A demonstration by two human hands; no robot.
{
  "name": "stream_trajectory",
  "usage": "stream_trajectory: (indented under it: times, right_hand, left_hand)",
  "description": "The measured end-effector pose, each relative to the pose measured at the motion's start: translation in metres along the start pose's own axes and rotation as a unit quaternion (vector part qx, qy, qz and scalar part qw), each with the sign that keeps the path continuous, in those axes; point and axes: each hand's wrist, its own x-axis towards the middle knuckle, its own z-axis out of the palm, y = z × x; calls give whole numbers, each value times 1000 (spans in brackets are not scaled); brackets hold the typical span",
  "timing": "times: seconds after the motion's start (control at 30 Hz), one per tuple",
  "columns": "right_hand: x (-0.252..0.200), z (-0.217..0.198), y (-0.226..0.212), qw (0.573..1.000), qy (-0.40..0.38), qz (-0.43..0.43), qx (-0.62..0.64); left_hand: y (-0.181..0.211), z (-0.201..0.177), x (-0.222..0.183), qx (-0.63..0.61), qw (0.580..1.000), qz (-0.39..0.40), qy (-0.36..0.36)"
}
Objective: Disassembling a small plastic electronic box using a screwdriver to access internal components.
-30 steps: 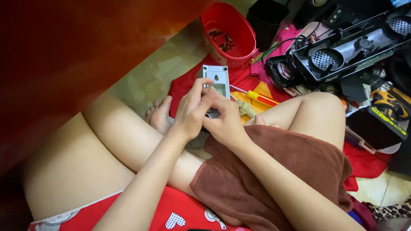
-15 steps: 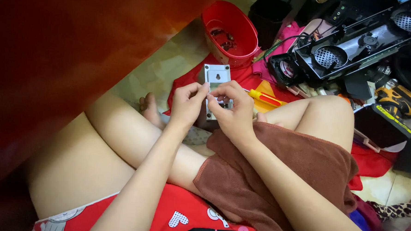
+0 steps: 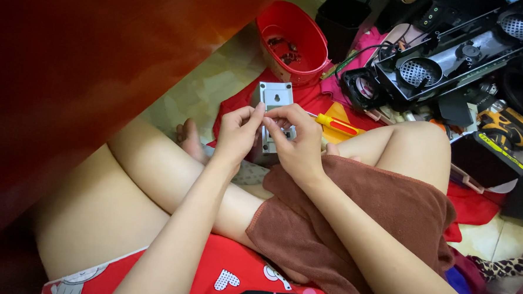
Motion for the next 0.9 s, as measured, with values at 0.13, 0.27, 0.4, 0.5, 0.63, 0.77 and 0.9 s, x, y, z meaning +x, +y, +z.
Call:
stream_trajectory:
  times: [0.13, 0.27, 0.4, 0.5, 0.63, 0.77, 0.9]
  right_hand:
    - [0, -7, 4, 999, 17, 2, -28]
    - [3, -36, 5, 995, 78, 41, -40]
    - [-10, -63, 17, 982, 133, 131, -23]
    - [-21, -78, 11, 973, 149, 167, -54]
    - [-29, -88, 30, 951, 178, 251, -22]
    - [-20, -87, 36, 935, 217, 280, 24]
    - [-19, -87, 36, 933, 214, 287, 40]
  left_hand:
    - [-2, 3, 0, 103, 992, 55, 52]
    - [16, 21, -16, 358, 907, 171, 139]
    - [8, 56, -16, 476, 876, 23, 78]
    - [-1, 71, 1, 542, 837, -6, 72]
    - [-8, 57, 21, 536, 841, 41, 57]
    - [3, 25, 51, 577, 810, 72, -81]
    - [27, 8, 67, 592, 772, 44, -228]
